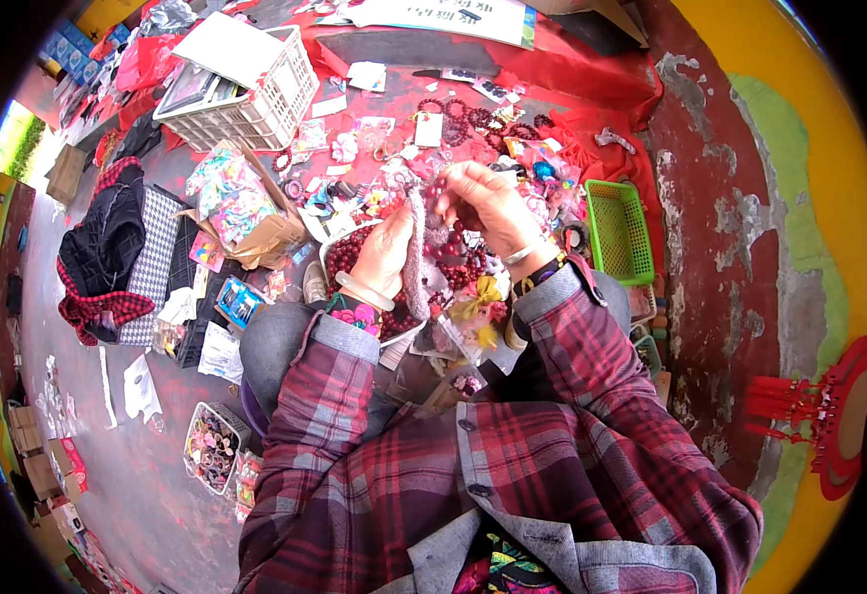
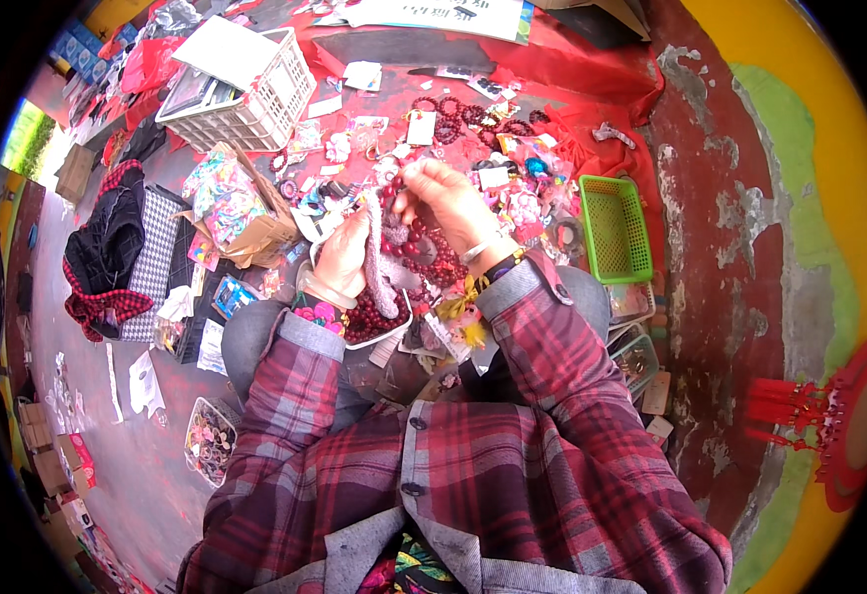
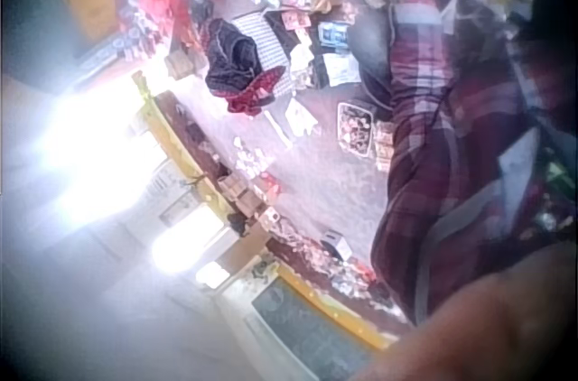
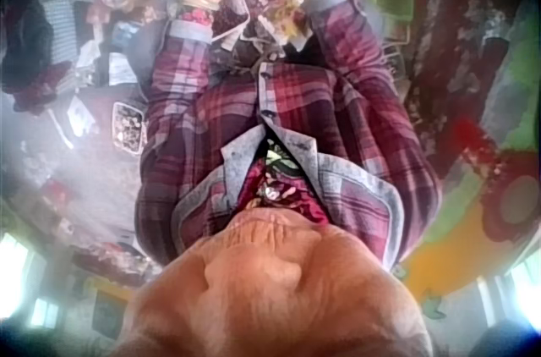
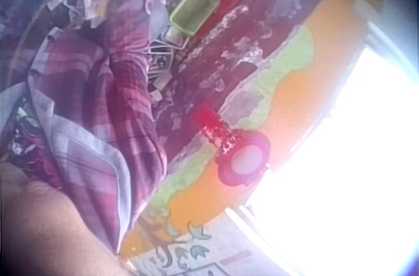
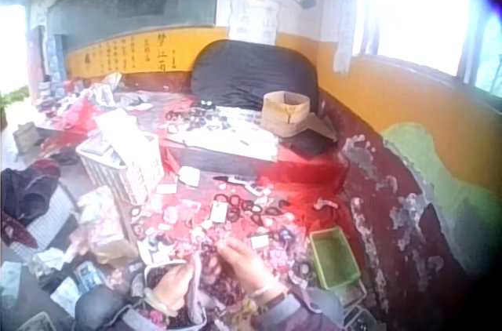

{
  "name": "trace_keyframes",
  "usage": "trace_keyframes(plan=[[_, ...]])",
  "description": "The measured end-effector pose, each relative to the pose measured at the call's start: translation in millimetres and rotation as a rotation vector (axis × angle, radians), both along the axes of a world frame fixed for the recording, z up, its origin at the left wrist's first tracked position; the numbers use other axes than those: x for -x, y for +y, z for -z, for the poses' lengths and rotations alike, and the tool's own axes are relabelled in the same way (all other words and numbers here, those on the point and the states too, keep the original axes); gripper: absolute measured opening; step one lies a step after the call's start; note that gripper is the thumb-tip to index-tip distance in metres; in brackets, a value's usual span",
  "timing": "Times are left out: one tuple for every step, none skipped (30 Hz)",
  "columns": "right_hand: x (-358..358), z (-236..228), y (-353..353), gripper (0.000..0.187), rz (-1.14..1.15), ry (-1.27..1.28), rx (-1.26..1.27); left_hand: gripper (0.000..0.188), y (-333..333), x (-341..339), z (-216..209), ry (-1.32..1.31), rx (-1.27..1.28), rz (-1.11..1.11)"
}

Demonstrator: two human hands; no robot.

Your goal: The person sits on a low stool and cleans red beaded bracelets using a white cloth. They pick up a bracelet, wipe it thoroughly with the cloth, and place it back into a container filled with similar beads.

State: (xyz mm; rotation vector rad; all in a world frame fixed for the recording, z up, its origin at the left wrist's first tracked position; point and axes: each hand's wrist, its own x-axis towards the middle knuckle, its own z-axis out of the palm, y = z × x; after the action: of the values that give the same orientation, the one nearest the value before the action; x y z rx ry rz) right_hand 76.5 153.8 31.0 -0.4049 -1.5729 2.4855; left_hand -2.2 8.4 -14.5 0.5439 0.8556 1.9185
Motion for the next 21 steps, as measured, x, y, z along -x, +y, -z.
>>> trace_keyframes(plan=[[0.6, 3.8, 4.0, 0.016, 0.03, 0.005, 0.082, 0.038, -0.4, -0.2, -0.9, -0.022, 0.009, 0.01], [1.6, 7.1, 5.2, 0.016, 0.04, 0.021, 0.1, 0.038, -0.1, -0.9, -2.5, -0.044, 0.017, 0.022], [2.6, 9.6, 5.8, 0.016, 0.05, 0.036, 0.118, 0.038, 0.2, -3.8, -4.1, -0.08, 0.003, -0.008], [3.2, 11.1, 6.1, 0.016, 0.06, 0.052, 0.136, 0.039, 0.6, -4.1, -3.6, -0.05, 0.023, -0.055], [2.6, 8.9, 4.5, 0.015, 0.034, 0.038, 0.158, 0.039, 0.1, -4.7, -2.3, -0.022, 0.043, -0.104], [2.9, 11.1, 4.7, 0.015, 0.019, 0.012, 0.131, 0.039, -0.3, -5.3, -0.7, 0.007, 0.064, -0.153], [4.0, 15.1, 5.7, 0.014, 0.003, -0.013, 0.104, 0.039, 3.9, -3.6, 1.3, 0.006, 0.085, -0.219], [3.5, 18.2, 5.8, 0.013, -0.013, -0.044, 0.077, 0.039, 3.1, -1.8, 2.3, 0.114, 0.14, -0.24], [3.4, 19.9, 6.2, 0.011, -0.015, -0.053, 0.061, 0.039, 0.3, 1.2, 2.5, 0.223, 0.196, -0.261], [3.5, 20.2, 8.6, 0.011, -0.034, -0.06, 0.038, 0.04, -1.1, 3.5, 2.3, 0.331, 0.252, -0.28], [4.3, 19.3, 10.0, 0.01, -0.062, -0.067, 0.017, 0.043, -2.8, 5.4, 1.1, 0.369, 0.291, -0.317], [3.8, 18.0, 9.9, 0.01, -0.091, -0.073, -0.005, 0.044, -7.3, 15.8, 10.0, 0.405, 0.399, -0.307], [2.3, 16.2, 8.2, 0.008, -0.091, -0.054, 0.038, 0.044, -9.1, 18.6, 13.9, 0.367, 0.414, -0.363], [0.9, 12.8, 9.6, 0.007, -0.064, -0.041, 0.024, 0.043, -9.1, 19.9, 9.9, 0.333, 0.421, -0.411], [0.2, 10.6, 10.4, 0.006, -0.026, -0.02, 0.037, 0.04, -16.8, 19.9, -9.7, 0.218, 0.401, -0.347], [0.8, 10.0, 11.2, 0.005, 0.012, 0.001, 0.05, 0.04, -18.1, 18.6, -23.8, 0.175, 0.379, -0.453], [3.0, 10.5, 9.9, 0.005, 0.078, 0.048, 0.087, 0.04, -26.4, 27.2, -23.0, 0.208, 0.295, -0.513], [3.2, 12.8, 14.3, 0.006, 0.107, 0.01, 0.062, 0.04, -35.5, 33.4, -32.7, 0.242, 0.214, -0.57], [4.9, 17.9, 18.9, 0.006, 0.131, -0.021, 0.03, 0.04, -47.4, 35.2, -44.1, 0.219, 0.154, -0.572], [6.2, 24.7, 21.0, 0.007, 0.155, -0.053, -0.003, 0.039, -58.9, 34.0, -66.3, 0.197, 0.094, -0.573], [6.3, 29.1, 20.0, 0.007, 0.147, -0.062, -0.037, 0.036, -71.6, 41.9, -65.4, 0.257, 0.093, -0.708]])
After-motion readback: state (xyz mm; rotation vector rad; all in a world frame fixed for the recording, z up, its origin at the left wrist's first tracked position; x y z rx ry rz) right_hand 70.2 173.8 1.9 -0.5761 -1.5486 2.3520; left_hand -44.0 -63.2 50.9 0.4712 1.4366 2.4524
